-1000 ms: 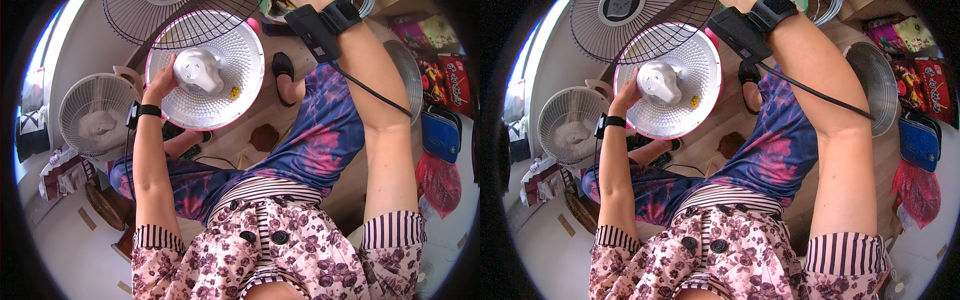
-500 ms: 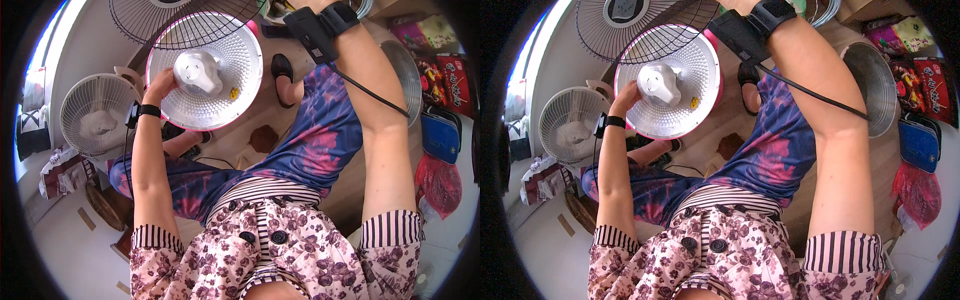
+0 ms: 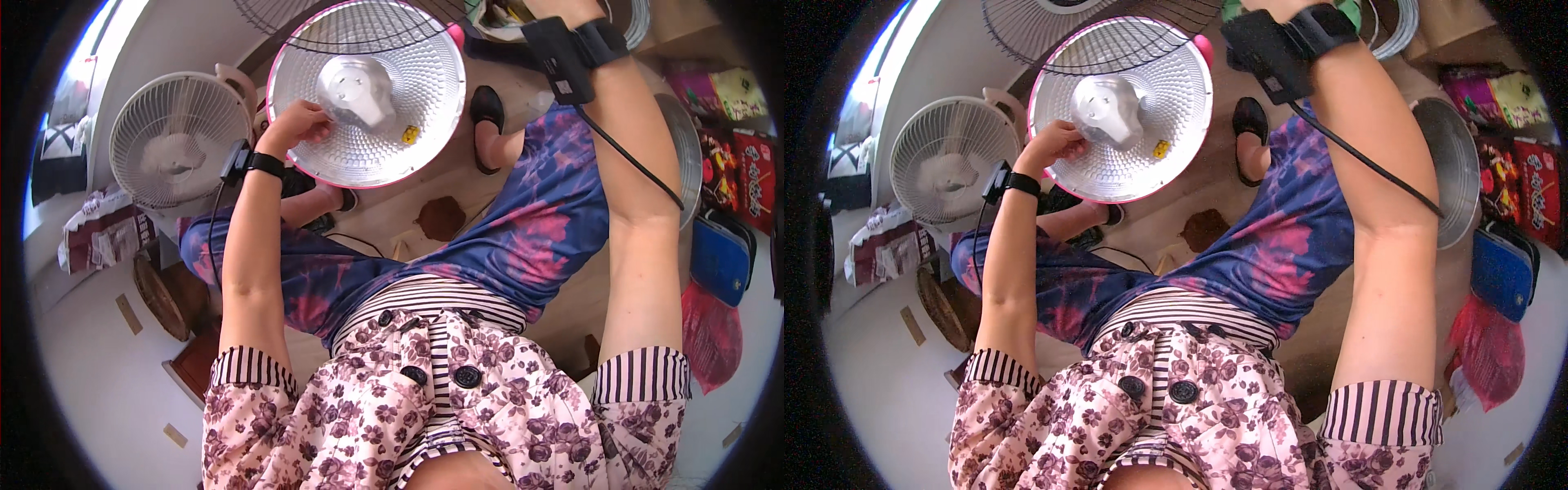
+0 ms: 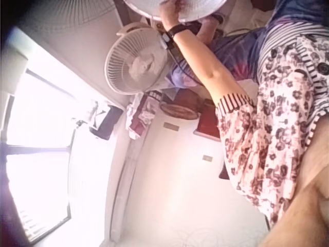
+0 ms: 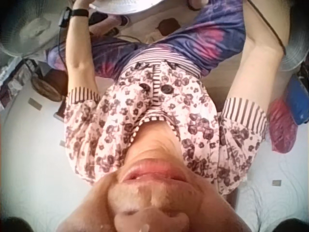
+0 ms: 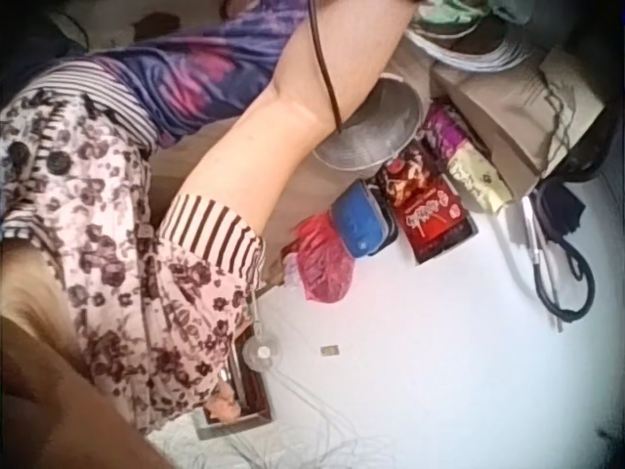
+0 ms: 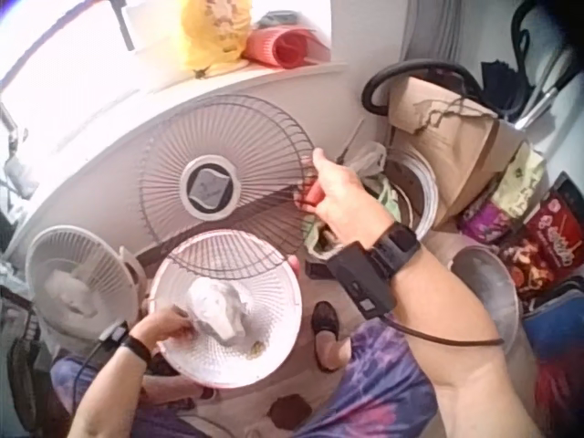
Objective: The person unscrews the center of an electric fan using a screwdriver, removes the protective grill, and then uses a cloth to wipe the internal surface of the fan blades.
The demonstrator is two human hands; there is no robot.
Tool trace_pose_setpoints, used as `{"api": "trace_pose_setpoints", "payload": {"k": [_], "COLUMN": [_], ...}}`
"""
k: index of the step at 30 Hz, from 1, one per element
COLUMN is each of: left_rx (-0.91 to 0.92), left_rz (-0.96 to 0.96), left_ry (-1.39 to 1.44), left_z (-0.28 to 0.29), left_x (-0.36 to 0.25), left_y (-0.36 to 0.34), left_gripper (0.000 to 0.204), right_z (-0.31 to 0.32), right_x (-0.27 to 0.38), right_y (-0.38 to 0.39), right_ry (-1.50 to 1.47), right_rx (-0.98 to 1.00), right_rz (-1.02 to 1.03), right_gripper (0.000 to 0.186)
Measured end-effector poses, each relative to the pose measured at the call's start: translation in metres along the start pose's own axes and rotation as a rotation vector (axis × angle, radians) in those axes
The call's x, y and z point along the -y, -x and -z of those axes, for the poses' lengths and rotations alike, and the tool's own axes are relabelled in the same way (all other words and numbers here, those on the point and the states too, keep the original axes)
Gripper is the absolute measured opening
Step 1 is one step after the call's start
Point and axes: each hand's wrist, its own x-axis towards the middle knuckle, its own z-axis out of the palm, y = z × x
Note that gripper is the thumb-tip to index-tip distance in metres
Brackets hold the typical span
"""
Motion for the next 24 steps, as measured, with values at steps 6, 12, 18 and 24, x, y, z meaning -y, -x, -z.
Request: {"api": "trace_pose_setpoints", "payload": {"k": [6, 12, 18, 24], "left_rx": [-0.120, -0.362, -0.510, -0.436], "left_rz": [-0.224, -0.743, -0.741, -0.518], "left_ry": [-0.273, -0.697, -0.983, -1.135], "left_z": [-0.006, -0.046, -0.085, -0.092], "left_x": [0.016, 0.042, 0.056, 0.043], "left_y": [0.024, 0.050, 0.042, 0.040], "left_gripper": [0.020, 0.016, 0.047, 0.065], "right_z": [-0.005, 0.006, 0.033, 0.016], "right_x": [-0.003, -0.008, -0.002, -0.017], "right_y": [0.010, -0.006, 0.020, -0.022], "right_ry": [0.050, 0.006, 0.878, 0.214], "right_rx": [-0.102, -0.006, 0.344, 0.003], "right_rz": [0.032, 0.013, 0.615, 0.022], "right_gripper": [0.038, 0.034, 0.057, 0.035]}}
